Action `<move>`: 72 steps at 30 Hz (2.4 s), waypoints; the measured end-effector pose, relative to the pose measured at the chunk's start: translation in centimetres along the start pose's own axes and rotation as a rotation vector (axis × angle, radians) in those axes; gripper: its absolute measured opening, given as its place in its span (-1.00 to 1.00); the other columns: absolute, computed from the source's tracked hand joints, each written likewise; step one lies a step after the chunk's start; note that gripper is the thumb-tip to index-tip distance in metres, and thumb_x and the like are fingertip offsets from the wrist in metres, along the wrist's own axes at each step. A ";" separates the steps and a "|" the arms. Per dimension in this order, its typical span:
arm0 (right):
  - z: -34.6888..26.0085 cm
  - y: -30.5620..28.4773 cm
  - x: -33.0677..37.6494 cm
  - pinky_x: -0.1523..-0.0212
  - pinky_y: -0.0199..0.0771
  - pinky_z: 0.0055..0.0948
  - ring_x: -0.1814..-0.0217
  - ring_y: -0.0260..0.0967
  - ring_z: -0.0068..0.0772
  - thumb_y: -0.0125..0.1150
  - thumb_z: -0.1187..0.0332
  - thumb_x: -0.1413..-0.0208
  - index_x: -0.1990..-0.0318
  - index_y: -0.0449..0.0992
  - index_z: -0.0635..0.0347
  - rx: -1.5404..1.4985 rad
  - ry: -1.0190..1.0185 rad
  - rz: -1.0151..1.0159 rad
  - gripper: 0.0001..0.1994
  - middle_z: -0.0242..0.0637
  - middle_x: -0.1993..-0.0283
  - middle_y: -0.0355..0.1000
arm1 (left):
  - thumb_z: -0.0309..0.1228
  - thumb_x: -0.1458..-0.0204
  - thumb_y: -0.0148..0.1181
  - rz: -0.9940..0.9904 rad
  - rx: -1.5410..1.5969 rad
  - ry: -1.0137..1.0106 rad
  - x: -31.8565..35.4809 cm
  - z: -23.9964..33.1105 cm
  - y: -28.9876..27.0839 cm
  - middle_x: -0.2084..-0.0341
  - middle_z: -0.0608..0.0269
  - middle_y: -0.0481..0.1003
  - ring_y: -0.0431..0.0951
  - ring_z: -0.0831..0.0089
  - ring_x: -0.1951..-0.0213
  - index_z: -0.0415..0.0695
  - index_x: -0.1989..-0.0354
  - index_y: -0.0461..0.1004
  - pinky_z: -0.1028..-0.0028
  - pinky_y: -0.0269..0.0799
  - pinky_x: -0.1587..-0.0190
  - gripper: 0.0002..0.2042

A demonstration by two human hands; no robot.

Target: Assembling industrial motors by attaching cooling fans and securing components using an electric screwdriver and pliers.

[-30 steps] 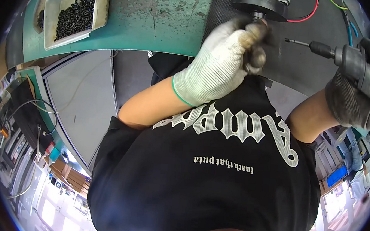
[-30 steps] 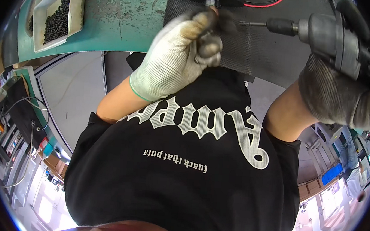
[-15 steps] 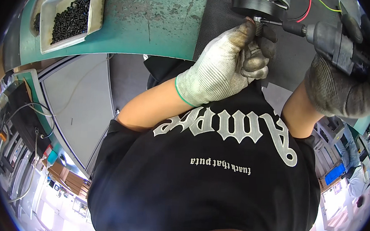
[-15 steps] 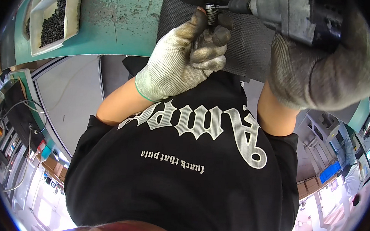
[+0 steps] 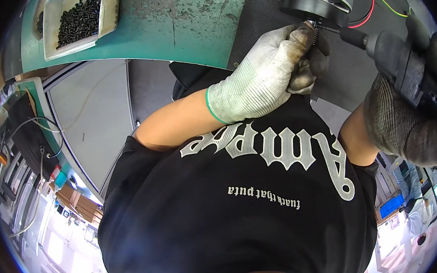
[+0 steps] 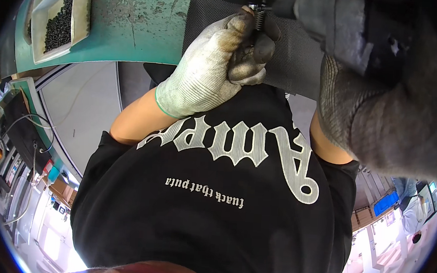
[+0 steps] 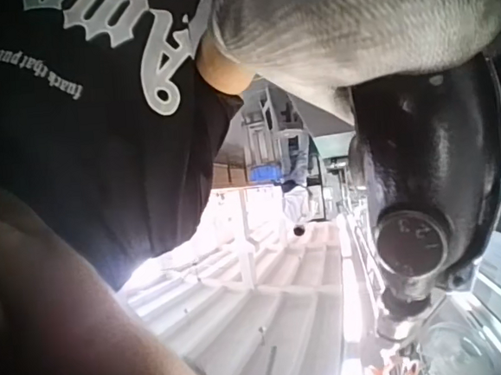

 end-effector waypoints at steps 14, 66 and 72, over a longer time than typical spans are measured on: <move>-0.5 -2.7 0.7 0.08 0.35 -0.21 0.12 0.31 -0.24 0.11 0.33 -0.09 0.15 0.44 0.32 -0.016 0.019 0.024 -0.75 -0.12 0.15 0.38 | -0.30 -0.29 -0.15 -0.055 0.013 0.006 -0.2 -0.4 0.1 0.46 0.31 0.41 0.09 0.72 0.68 -0.14 0.04 0.34 0.64 0.08 0.52 -0.77; -18.1 -14.6 5.5 0.44 0.53 -0.32 0.42 0.45 -0.33 0.29 0.49 0.06 0.03 0.26 0.33 1.366 -0.673 0.632 -0.57 -0.14 0.31 0.46 | -0.24 -0.07 0.21 0.357 -1.577 0.749 1.4 5.6 2.8 0.71 -0.02 0.44 0.54 0.09 0.57 -0.24 0.51 0.36 0.24 0.47 0.44 -0.69; -16.4 -10.8 11.0 0.06 0.49 -0.15 0.00 0.40 -0.17 0.40 0.29 0.08 0.06 0.41 0.36 1.643 -0.927 1.077 -0.54 -0.04 0.02 0.35 | -0.33 -0.02 0.26 0.411 -1.532 0.685 2.1 6.6 2.1 0.67 0.10 0.50 0.57 0.23 0.59 -0.23 0.47 0.45 0.37 0.44 0.50 -0.79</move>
Point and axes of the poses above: each hand's wrist, its own x-axis away from the middle knuckle, its own y-axis out of the palm, z = x × y, the point moved 10 cm from there along -x, towards the middle knuckle
